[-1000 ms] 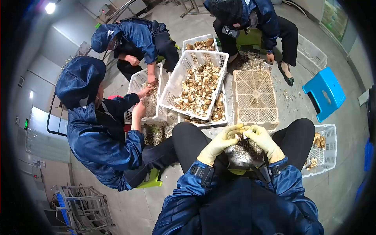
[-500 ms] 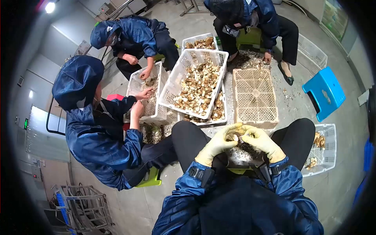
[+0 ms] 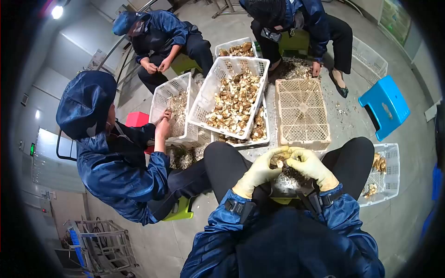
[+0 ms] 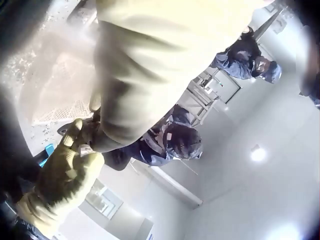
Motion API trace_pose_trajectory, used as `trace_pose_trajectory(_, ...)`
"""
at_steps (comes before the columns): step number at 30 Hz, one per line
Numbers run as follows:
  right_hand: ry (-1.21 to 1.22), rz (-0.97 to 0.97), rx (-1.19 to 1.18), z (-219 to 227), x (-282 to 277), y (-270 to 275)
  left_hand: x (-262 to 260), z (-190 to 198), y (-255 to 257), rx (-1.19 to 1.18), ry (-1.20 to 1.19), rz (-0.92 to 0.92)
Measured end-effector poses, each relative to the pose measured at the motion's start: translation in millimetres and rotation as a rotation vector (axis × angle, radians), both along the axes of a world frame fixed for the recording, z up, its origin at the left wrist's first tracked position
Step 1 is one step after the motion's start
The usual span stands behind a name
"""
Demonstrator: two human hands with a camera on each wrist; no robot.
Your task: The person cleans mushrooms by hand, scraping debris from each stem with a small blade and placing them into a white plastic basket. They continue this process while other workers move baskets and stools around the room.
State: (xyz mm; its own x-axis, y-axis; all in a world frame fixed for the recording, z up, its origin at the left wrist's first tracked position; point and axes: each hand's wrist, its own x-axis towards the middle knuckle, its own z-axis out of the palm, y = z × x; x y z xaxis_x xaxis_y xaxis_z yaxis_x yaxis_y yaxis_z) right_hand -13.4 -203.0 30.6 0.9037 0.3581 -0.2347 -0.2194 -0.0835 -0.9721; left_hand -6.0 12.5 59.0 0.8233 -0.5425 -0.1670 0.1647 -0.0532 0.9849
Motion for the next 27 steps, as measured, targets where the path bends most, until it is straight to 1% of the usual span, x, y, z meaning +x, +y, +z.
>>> trace_pose_trajectory(3,0.198,-0.034,0.012,5,3,-5,-1,1,-4,-0.015,-0.021,0.012)
trace_pose_trajectory(4,0.139,-0.041,0.075,2,3,-4,0,1,-4,-0.012,-0.019,0.011)
trace_pose_trajectory(5,0.027,-0.025,0.077,0,3,-3,0,1,-4,-0.008,-0.018,0.01)
trace_pose_trajectory(7,-0.195,0.008,0.081,-2,2,0,1,0,-3,0.083,-0.074,0.01)
trace_pose_trajectory(8,-0.207,0.03,0.123,-4,2,2,2,-1,-2,0.129,-0.102,0.009)
trace_pose_trajectory(10,-0.098,0.028,0.048,-4,2,0,1,-5,0,0.184,-0.132,0.003)
trace_pose_trajectory(11,-0.044,0.026,0.01,-1,1,-1,0,-4,0,0.156,-0.113,-0.006)
trace_pose_trajectory(12,0.071,-0.026,-0.022,10,2,-1,-1,-1,-1,0.127,-0.094,-0.015)
trace_pose_trajectory(13,0.088,-0.041,0.013,9,2,-2,-1,3,-3,0.098,-0.076,-0.026)
trace_pose_trajectory(14,0.104,-0.056,0.048,7,3,-3,-3,5,-6,0.061,-0.076,0.021)
trace_pose_trajectory(15,0.12,-0.069,0.082,4,4,-3,-2,6,-6,0.086,-0.118,0.019)
trace_pose_trajectory(16,0.086,-0.078,0.124,1,4,-1,-1,7,-6,0.11,-0.161,0.018)
trace_pose_trajectory(17,0.039,-0.039,0.09,1,4,-1,-1,7,-5,0.135,-0.203,0.018)
trace_pose_trajectory(19,-0.053,0.035,0.021,2,3,-1,-1,6,-5,0.18,-0.159,0.01)
trace_pose_trajectory(21,0.023,-0.019,0.046,-1,3,-1,-2,4,-4,0.224,-0.114,-0.001)
trace_pose_trajectory(22,0.061,-0.048,0.059,-2,3,-1,-1,-9,-1,0.074,-0.043,-0.035)
trace_pose_trajectory(23,0.097,-0.077,0.072,-1,3,-1,-2,-9,-2,-0.029,0.023,-0.035)
trace_pose_trajectory(24,0.11,-0.076,0.03,10,3,-3,-2,-8,-3,-0.131,0.087,-0.037)
trace_pose_trajectory(25,0.122,-0.087,0.074,7,4,-4,-2,-6,-5,-0.234,0.152,-0.038)
trace_pose_trajectory(26,0.134,-0.097,0.118,2,6,-5,-3,7,-5,-0.259,0.226,-0.022)
trace_pose_trajectory(27,0.147,-0.104,0.161,-2,6,-6,-3,3,-5,-0.28,0.219,-0.018)
